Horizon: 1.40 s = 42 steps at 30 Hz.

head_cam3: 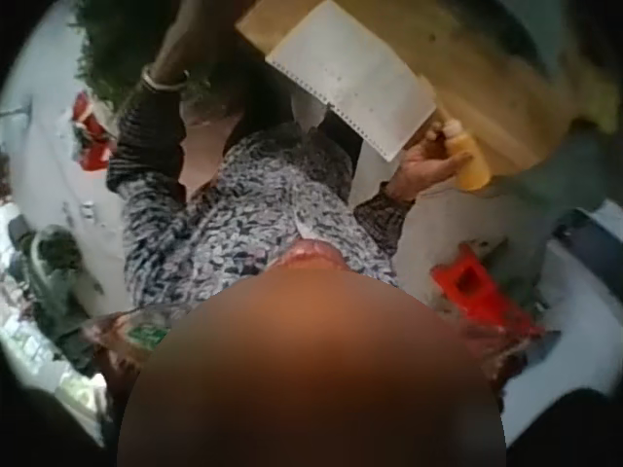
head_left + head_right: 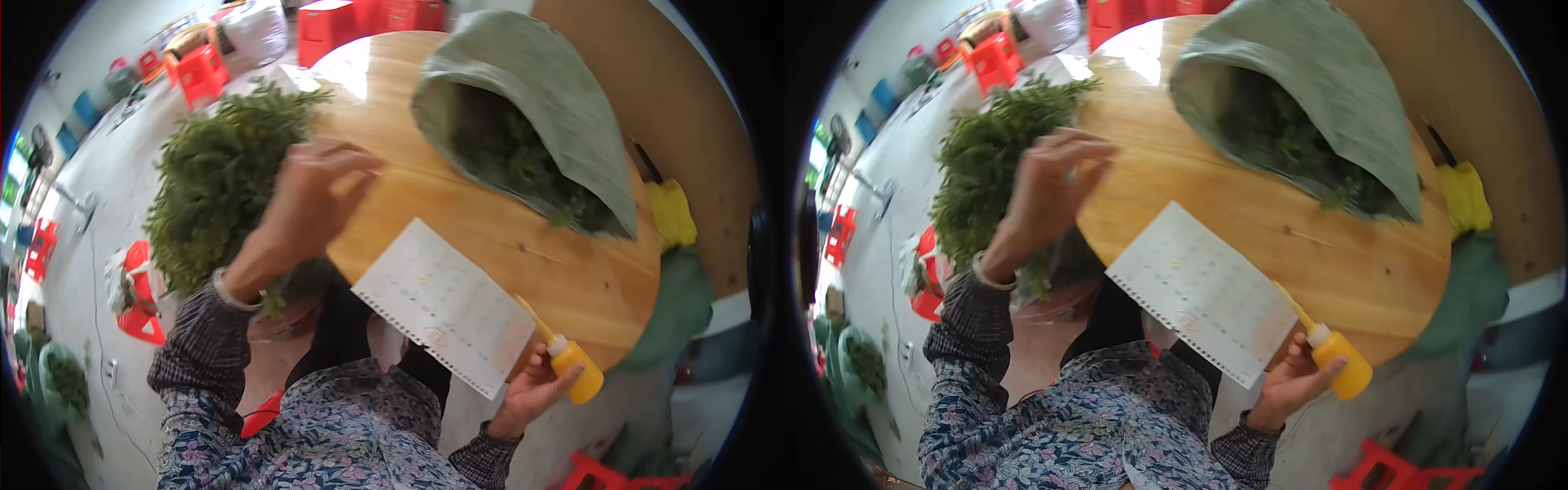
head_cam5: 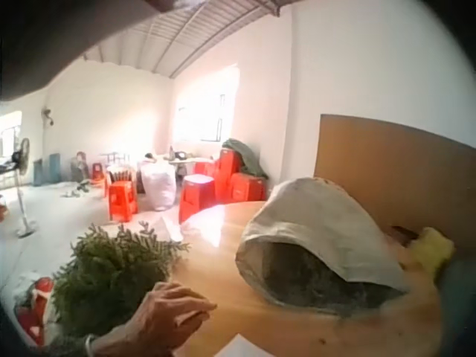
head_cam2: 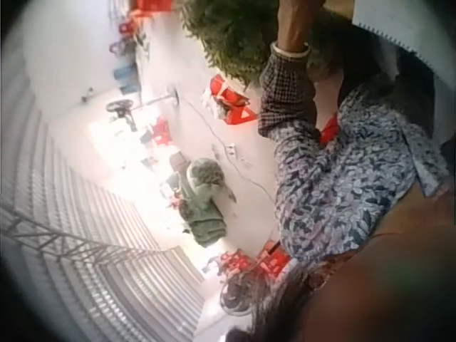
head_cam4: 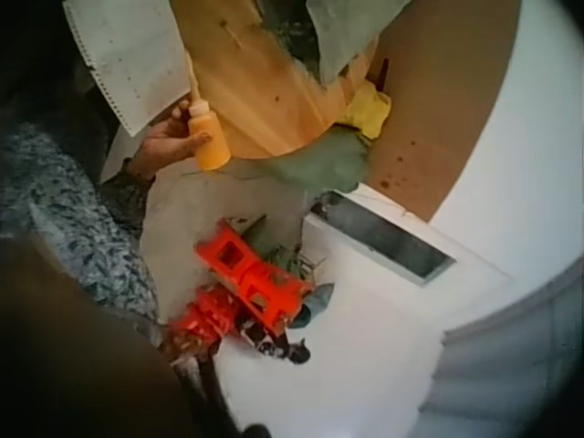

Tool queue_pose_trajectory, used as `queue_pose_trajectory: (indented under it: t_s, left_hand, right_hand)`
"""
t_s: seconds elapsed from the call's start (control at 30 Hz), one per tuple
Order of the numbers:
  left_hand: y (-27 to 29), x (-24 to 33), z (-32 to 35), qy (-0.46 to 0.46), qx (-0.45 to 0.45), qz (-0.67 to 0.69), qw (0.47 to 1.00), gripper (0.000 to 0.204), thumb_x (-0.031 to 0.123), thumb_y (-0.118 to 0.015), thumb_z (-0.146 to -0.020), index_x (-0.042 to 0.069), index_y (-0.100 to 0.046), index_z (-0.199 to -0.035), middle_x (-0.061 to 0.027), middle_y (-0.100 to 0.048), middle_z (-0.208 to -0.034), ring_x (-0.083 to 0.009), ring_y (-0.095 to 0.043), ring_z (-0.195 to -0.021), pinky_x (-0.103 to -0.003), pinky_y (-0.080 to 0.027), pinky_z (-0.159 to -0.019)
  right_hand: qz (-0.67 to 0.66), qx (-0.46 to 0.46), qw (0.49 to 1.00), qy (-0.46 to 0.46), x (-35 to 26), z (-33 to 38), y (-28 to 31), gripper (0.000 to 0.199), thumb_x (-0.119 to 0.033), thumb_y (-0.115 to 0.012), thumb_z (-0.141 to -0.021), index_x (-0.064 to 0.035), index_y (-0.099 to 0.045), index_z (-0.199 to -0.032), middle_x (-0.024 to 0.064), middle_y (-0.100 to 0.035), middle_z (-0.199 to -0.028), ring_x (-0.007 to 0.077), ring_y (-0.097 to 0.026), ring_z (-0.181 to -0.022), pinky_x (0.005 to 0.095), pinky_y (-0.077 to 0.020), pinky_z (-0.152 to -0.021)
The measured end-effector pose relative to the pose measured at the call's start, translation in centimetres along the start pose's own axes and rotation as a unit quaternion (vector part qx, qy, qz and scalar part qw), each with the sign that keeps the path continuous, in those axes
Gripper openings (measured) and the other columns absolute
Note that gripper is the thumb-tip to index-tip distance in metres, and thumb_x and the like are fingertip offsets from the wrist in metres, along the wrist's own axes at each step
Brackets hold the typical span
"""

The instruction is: Applying glue to artificial green plant sprigs and sticking them onto sheets of paper in a notebook.

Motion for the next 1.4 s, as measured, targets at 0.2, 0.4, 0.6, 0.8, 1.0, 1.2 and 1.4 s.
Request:
queue_pose_trajectory:
  t_s: [0.2,0.4,0.6,0.8,1.0,1.2,1.4]
  left_hand:
    - [-17.5,-0.8,-6.5,-0.032,-0.121,0.024,0.992,0.015,0.009,-0.06,-0.078,0.005,-0.07,-0.088,-0.0087,-0.066,-0.087,-0.0253,-0.06,-0.078,-0.035,-0.047,-0.075]
    - [-24.9,-7.7,-6.2,0.026,-0.097,-0.139,0.985,0.013,0.009,-0.06,-0.078,0.004,-0.07,-0.085,-0.0085,-0.064,-0.086,-0.0258,-0.06,-0.081,-0.035,-0.048,-0.073]
    - [-24.2,-8.1,-6.2,0.005,-0.159,-0.099,0.982,0.012,0.008,-0.059,-0.078,0.003,-0.069,-0.082,-0.008,-0.062,-0.086,-0.0264,-0.059,-0.079,-0.036,-0.048,-0.071]
    - [-18.2,-1.1,-5.5,-0.144,-0.176,0.006,0.974,0.013,0.0,-0.052,-0.08,-0.002,-0.062,-0.073,-0.011,-0.056,-0.079,-0.0261,-0.055,-0.076,-0.036,-0.047,-0.069]
    - [-13.7,6.0,2.8,-0.185,-0.229,-0.028,0.955,0.012,0.002,-0.062,-0.079,0.0,-0.065,-0.091,-0.0063,-0.061,-0.093,-0.0205,-0.055,-0.074,-0.034,-0.046,-0.065]
    - [-12.1,2.8,2.9,0.086,-0.249,0.17,0.949,0.032,0.01,-0.073,-0.075,0.004,-0.067,-0.105,-0.0086,-0.062,-0.1,-0.021,-0.056,-0.088,-0.032,-0.047,-0.074]
    - [-11.9,3.1,3.7,-0.03,-0.263,0.156,0.952,0.042,0.017,-0.077,-0.073,0.006,-0.066,-0.112,-0.01,-0.063,-0.11,-0.0223,-0.055,-0.097,-0.035,-0.046,-0.083]
  right_hand:
    - [-0.016,0.002,0.999,0.029,-0.8,0.4,-0.6,0.043,-0.039,-0.061,-0.092,-0.0004,-0.053,-0.111,0.0106,-0.063,-0.093,0.0155,-0.06,-0.07,0.0196,-0.0479,-0.058]
    - [-0.029,-0.024,0.999,0.024,-0.2,0.3,-1.2,0.045,-0.039,-0.062,-0.091,-0.0015,-0.051,-0.113,0.0124,-0.064,-0.098,0.0178,-0.061,-0.071,0.0201,-0.0483,-0.058]
    - [-0.039,-0.017,0.999,0.004,0.3,0.3,-1.2,0.045,-0.04,-0.061,-0.091,-0.0023,-0.051,-0.113,0.0132,-0.064,-0.1,0.0178,-0.061,-0.071,0.02,-0.0483,-0.057]
    - [-0.04,-0.001,0.999,0.005,0.7,0.2,-0.5,0.046,-0.041,-0.061,-0.091,-0.0022,-0.052,-0.113,0.0133,-0.064,-0.099,0.0176,-0.061,-0.071,0.019,-0.0477,-0.056]
    - [-0.035,-0.005,0.999,0.0,0.2,0.5,-0.7,0.047,-0.041,-0.061,-0.091,-0.0006,-0.053,-0.113,0.0133,-0.064,-0.097,0.0173,-0.061,-0.071,0.0182,-0.0473,-0.055]
    - [-0.027,-0.015,1.0,-0.003,-0.8,0.3,-1.2,0.046,-0.04,-0.061,-0.091,0.0004,-0.054,-0.112,0.013,-0.064,-0.095,0.0173,-0.061,-0.072,0.0186,-0.048,-0.057]
    - [-0.021,-0.012,1.0,-0.008,-1.7,0.5,-1.5,0.046,-0.039,-0.061,-0.091,0.0009,-0.054,-0.112,0.0128,-0.063,-0.093,0.0178,-0.06,-0.073,0.0204,-0.0495,-0.061]
Point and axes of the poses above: each hand's wrist, its own z-axis away from the middle knuckle, its own y-axis out of the back of the hand, x = y × z, the point moved 8 cm from there along -z, towards the middle knuckle
